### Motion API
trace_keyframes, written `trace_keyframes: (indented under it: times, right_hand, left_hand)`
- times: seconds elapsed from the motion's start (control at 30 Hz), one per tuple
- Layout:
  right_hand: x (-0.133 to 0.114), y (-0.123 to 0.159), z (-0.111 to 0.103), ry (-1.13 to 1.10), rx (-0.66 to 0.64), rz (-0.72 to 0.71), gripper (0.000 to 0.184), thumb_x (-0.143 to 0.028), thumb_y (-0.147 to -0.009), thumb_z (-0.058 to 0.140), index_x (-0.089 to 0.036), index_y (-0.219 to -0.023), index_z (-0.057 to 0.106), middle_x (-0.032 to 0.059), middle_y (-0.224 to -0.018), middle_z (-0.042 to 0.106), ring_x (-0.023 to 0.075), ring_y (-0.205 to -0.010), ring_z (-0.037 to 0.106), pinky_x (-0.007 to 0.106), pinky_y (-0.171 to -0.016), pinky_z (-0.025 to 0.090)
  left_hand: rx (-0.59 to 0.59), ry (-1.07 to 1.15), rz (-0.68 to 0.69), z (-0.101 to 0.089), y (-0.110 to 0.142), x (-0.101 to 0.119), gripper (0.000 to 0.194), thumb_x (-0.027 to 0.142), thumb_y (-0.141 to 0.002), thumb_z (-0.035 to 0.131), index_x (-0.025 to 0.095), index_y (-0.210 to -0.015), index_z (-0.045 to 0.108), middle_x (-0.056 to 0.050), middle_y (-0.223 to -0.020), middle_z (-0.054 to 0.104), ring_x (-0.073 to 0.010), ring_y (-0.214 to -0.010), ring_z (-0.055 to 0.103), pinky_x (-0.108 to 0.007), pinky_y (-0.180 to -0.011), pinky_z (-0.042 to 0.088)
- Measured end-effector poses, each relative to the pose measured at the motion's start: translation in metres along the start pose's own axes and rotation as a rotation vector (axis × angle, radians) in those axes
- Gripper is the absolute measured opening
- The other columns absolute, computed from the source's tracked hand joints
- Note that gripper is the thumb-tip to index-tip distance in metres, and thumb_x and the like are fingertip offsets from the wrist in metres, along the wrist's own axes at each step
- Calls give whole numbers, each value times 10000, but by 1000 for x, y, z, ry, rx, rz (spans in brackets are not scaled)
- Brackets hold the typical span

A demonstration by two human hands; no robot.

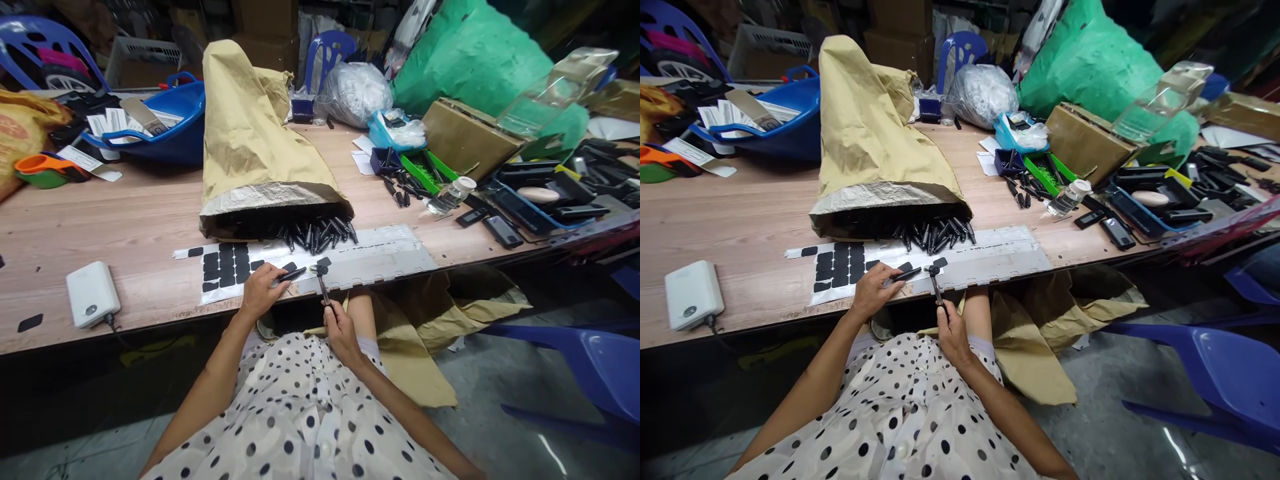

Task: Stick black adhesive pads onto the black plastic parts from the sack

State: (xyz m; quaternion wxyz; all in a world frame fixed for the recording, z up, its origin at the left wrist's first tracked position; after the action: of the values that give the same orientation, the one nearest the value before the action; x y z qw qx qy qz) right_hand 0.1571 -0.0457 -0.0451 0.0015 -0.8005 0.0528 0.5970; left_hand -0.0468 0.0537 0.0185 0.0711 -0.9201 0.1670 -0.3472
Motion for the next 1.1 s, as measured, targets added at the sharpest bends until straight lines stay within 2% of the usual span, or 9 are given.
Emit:
trace_keyframes:
  times: [0.17, 0.3, 0.5, 0.67, 0.9, 1.1]
  right_hand:
    - [-27, 1, 3, 101, -2, -128, 368, -461, -986, 456, -214, -1152, 672, 42, -851, 695, 187, -764, 634, 297, -747, 543]
    - [-31, 1, 7, 178, -21, -157, 358, -429, -994, 443, -212, -1165, 670, 49, -885, 729, 197, -790, 673, 305, -777, 562]
    - [-44, 3, 11, 214, -26, -278, 354, -410, -997, 433, -217, -1173, 673, 88, -1061, 750, 220, -973, 701, 308, -867, 560]
    - [-36, 0, 12, 192, -42, -173, 345, -431, -980, 463, -233, -1146, 691, 75, -1012, 749, 229, -930, 700, 323, -841, 559]
    - [-27, 1, 3, 90, 34, -107, 357, -468, -948, 506, -245, -1154, 694, 85, -999, 736, 257, -917, 676, 395, -873, 550]
    - [-19, 1, 5, 73, -9, -18, 391, -498, -949, 499, -231, -1165, 687, 43, -801, 679, 223, -792, 638, 342, -759, 535]
  left_hand:
    - [-16, 18, -26, 2, 0, -1, 176, 310, -861, 669, 255, -1001, 761, -18, -857, 673, -183, -807, 622, -288, -728, 507]
    - [-26, 34, -26, 3, 0, -2, 178, 319, -871, 663, 250, -997, 767, -23, -851, 675, -189, -830, 621, -297, -750, 502]
    - [-45, 39, -22, 4, 0, -2, 182, 297, -885, 620, 263, -975, 774, -15, -841, 668, -178, -813, 607, -292, -744, 489]
    - [-37, 51, -23, 5, 0, -3, 186, 273, -868, 627, 274, -980, 775, -13, -829, 665, -180, -806, 602, -295, -734, 492]
    - [-23, 52, -19, 4, 1, -3, 174, 294, -858, 655, 269, -981, 776, -15, -816, 662, -188, -810, 607, -303, -740, 497]
    - [-32, 41, -22, 2, 2, -1, 165, 272, -857, 661, 250, -979, 770, -18, -823, 668, -187, -808, 618, -303, -732, 495]
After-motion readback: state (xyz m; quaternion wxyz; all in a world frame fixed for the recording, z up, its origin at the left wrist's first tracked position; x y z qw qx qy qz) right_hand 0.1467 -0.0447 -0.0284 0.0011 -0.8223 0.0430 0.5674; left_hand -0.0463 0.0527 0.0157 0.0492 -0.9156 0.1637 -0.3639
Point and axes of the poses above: each hand's wrist, its own y-axis away from the middle knuckle, its own z-axis out of the palm, x = y × z, the point moved 8 cm from there along -y, towards the middle knuckle
